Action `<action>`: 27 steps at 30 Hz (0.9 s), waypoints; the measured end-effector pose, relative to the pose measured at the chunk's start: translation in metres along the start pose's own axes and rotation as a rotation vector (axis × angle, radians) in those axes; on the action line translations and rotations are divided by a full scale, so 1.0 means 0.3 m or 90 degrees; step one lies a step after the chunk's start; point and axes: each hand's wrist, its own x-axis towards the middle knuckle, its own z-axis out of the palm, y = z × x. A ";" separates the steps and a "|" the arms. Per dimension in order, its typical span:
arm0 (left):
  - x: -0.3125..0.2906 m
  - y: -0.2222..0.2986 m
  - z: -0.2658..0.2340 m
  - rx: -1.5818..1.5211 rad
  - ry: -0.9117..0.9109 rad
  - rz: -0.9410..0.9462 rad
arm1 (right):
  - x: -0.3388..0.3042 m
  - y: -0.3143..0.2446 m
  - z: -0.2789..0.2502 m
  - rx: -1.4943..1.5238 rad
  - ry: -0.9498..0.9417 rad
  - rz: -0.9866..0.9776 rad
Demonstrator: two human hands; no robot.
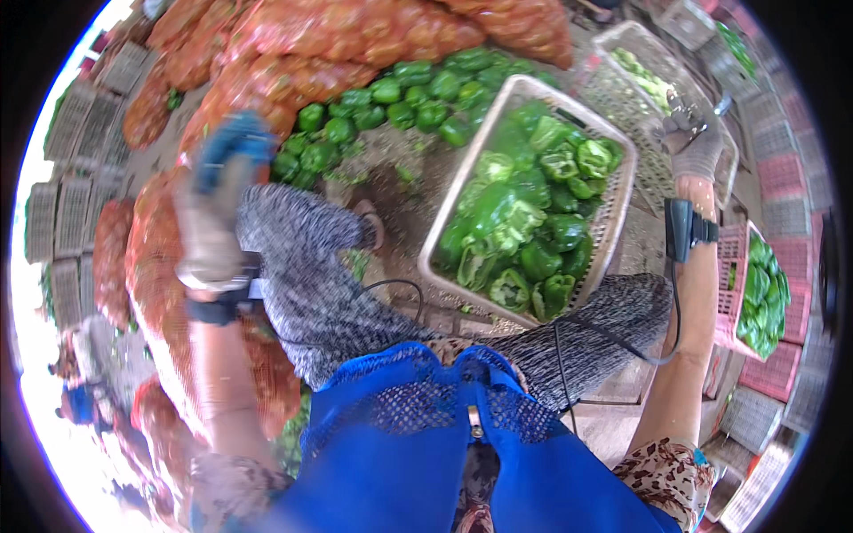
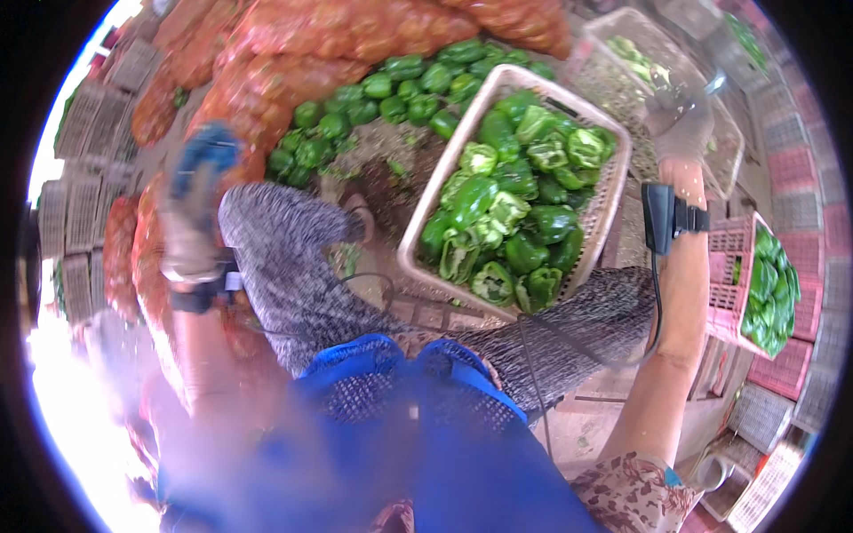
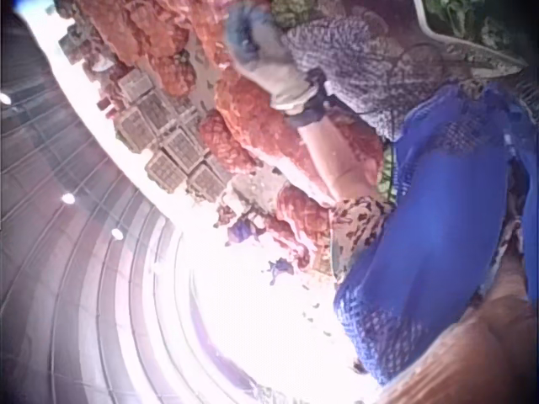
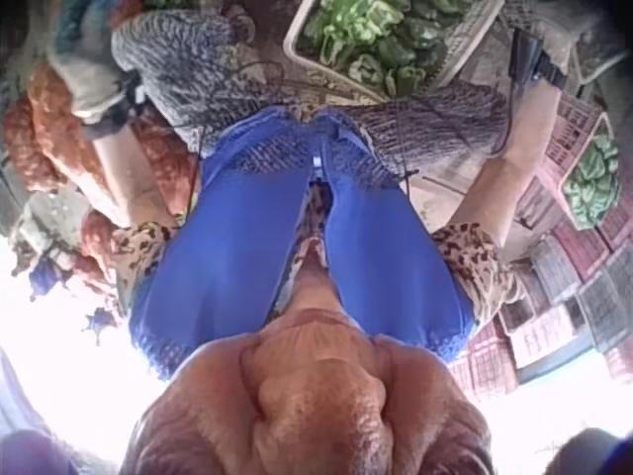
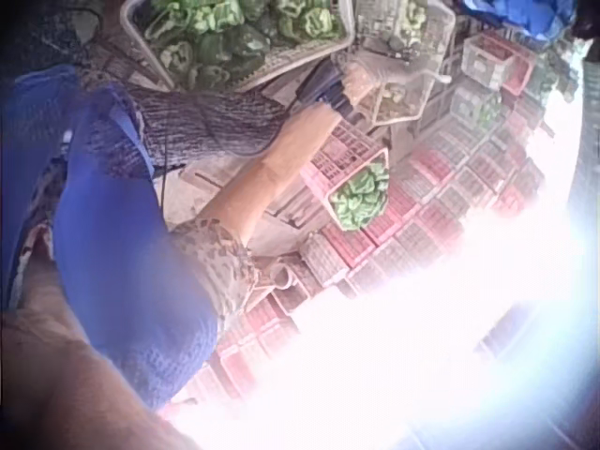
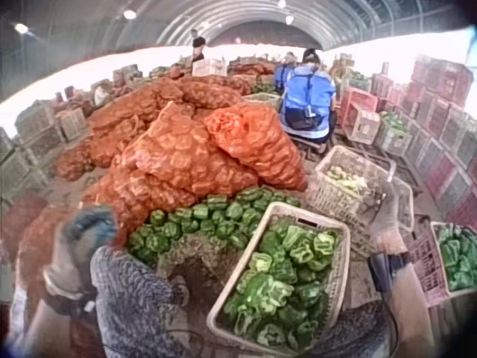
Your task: The person prepares green bell peppers by hand and using a knife, removing seeds and cores, and placing processed pieces into a plastic bin.
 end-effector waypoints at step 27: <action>-0.231 -1.793 -0.238 0.534 -0.052 -0.556 | 0.091 1.064 0.233 -1.474 -0.886 -0.506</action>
